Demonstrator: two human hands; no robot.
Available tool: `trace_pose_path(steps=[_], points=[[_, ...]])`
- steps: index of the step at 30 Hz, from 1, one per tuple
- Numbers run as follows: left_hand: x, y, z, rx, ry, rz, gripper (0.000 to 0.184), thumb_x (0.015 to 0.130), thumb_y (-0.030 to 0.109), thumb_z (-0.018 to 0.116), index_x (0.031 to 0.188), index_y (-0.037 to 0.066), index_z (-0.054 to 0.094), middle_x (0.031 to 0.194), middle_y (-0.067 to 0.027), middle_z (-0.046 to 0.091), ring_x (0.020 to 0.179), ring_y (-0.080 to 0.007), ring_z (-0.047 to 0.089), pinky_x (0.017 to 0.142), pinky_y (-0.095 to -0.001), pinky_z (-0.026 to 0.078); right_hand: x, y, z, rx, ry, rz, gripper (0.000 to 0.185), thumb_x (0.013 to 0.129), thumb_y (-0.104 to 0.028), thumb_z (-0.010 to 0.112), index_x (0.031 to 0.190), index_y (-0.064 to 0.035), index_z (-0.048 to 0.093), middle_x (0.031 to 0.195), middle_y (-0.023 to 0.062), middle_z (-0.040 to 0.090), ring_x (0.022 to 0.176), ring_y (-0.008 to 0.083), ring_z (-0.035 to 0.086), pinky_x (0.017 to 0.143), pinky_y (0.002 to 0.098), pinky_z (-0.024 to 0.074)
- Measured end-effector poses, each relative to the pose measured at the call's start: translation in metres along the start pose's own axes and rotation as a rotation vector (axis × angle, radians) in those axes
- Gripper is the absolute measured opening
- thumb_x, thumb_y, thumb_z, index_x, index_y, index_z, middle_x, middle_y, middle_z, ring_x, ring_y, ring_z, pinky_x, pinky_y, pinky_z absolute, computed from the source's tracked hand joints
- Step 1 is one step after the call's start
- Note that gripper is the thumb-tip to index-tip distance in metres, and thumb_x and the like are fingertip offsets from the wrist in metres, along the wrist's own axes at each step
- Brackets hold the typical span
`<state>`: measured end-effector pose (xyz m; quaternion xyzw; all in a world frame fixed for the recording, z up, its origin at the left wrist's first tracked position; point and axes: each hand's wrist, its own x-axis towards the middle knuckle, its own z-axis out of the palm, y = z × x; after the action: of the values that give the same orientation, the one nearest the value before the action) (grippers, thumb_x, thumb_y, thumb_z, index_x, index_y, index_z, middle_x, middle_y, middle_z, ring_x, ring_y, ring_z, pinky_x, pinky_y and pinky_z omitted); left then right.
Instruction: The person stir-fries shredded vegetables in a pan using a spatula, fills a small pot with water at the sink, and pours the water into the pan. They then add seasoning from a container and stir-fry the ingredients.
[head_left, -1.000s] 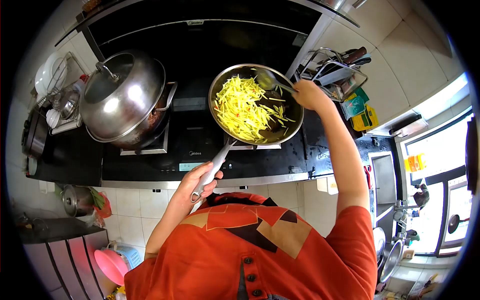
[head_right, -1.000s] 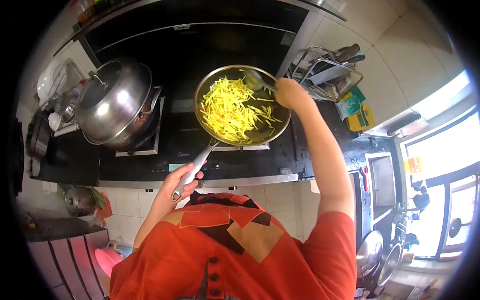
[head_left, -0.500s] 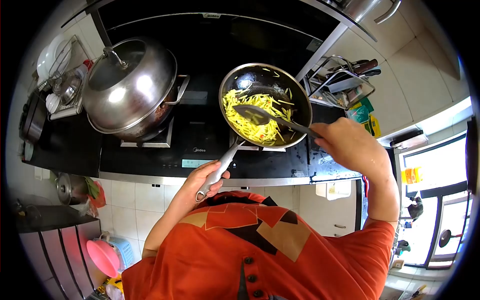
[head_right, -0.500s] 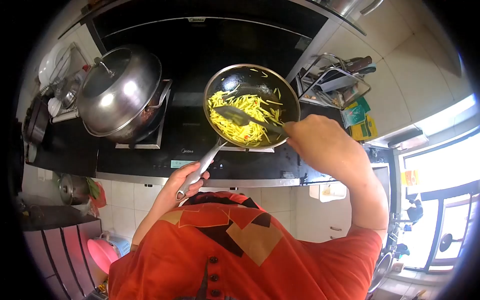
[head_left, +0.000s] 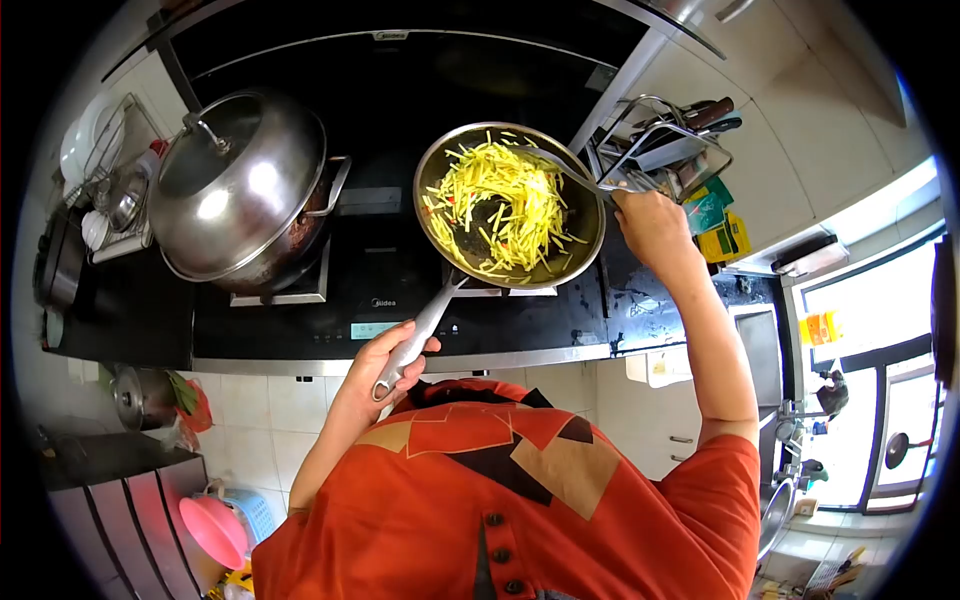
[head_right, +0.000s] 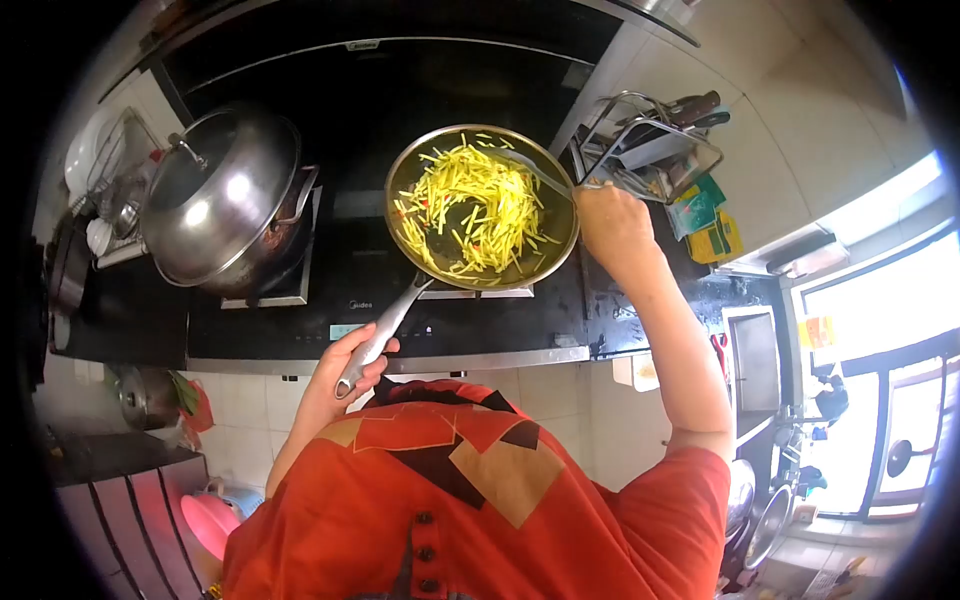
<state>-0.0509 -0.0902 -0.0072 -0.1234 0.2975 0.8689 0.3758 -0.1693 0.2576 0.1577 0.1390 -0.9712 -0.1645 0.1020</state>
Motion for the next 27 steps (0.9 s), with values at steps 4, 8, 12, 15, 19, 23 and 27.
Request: trace_pose_path(steps=[4,8,12,15,19,23,27], points=[[-0.007,-0.006,0.004,0.024,-0.045,0.034,0.032,0.099,0.028,0.045,0.113,0.000,0.052,0.095,-0.0134,0.063,0.054,-0.0092,0.051,0.037,-0.0194,0.037,-0.018,-0.001,0.061,0.163,-0.011,-0.081,0.007,0.085,-0.013,0.059,0.082,-0.0068,0.061,0.073,0.0120,0.066,0.070,0.0284,0.068,0.062,0.0400,0.0556],[-0.024,-0.005,0.024,0.108,0.100,0.202,0.039,0.098,0.022,0.043,0.129,-0.001,0.046,0.107,-0.0143,0.064,0.062,-0.0094,0.053,0.044,-0.0197,0.038,-0.061,-0.009,0.008,0.241,-0.199,-0.025,0.015,0.085,-0.018,0.062,0.095,-0.0078,0.064,0.074,0.0153,0.065,0.075,0.0340,0.065,0.066,0.0436,0.0517],[-0.033,-0.001,0.032,0.080,0.205,0.221,0.046,0.096,0.020,0.045,0.137,0.000,0.042,0.114,-0.0171,0.063,0.065,-0.0103,0.054,0.050,-0.0203,0.039,-0.084,0.017,-0.062,0.347,-0.223,-0.056,0.025,0.081,-0.017,0.066,0.104,-0.0098,0.070,0.081,0.0143,0.067,0.076,0.0325,0.064,0.068,0.0431,0.0497],[-0.034,-0.003,0.035,0.076,0.240,0.243,0.045,0.095,0.020,0.046,0.134,-0.001,0.045,0.113,-0.0177,0.064,0.065,-0.0105,0.054,0.050,-0.0198,0.039,-0.086,0.009,-0.071,0.276,-0.277,-0.119,0.024,0.081,-0.017,0.065,0.105,-0.0143,0.070,0.078,0.0138,0.067,0.074,0.0327,0.064,0.066,0.0434,0.0497],[-0.031,-0.006,0.037,0.057,0.321,0.241,0.045,0.094,0.020,0.047,0.135,-0.001,0.045,0.113,-0.0181,0.064,0.066,-0.0109,0.055,0.050,-0.0196,0.039,-0.044,-0.020,0.015,0.258,-0.151,-0.126,0.014,0.085,-0.019,0.061,0.096,-0.0118,0.064,0.074,0.0136,0.064,0.074,0.0345,0.064,0.065,0.0448,0.0504],[-0.036,-0.005,0.032,0.007,0.265,0.266,0.046,0.095,0.019,0.047,0.135,-0.003,0.044,0.113,-0.0195,0.063,0.068,-0.0116,0.057,0.051,-0.0207,0.044,-0.022,-0.009,0.020,0.300,-0.076,0.006,0.020,0.087,-0.023,0.058,0.104,-0.0151,0.064,0.076,0.0145,0.065,0.075,0.0349,0.064,0.065,0.0446,0.0513],[-0.038,-0.008,0.030,0.120,0.191,0.332,0.047,0.096,0.018,0.045,0.136,-0.007,0.040,0.116,-0.0208,0.062,0.069,-0.0131,0.061,0.051,-0.0230,0.048,-0.006,-0.016,0.038,0.254,-0.091,0.064,0.019,0.090,-0.017,0.053,0.107,-0.0152,0.062,0.078,0.0145,0.067,0.072,0.0334,0.067,0.061,0.0449,0.0538]])
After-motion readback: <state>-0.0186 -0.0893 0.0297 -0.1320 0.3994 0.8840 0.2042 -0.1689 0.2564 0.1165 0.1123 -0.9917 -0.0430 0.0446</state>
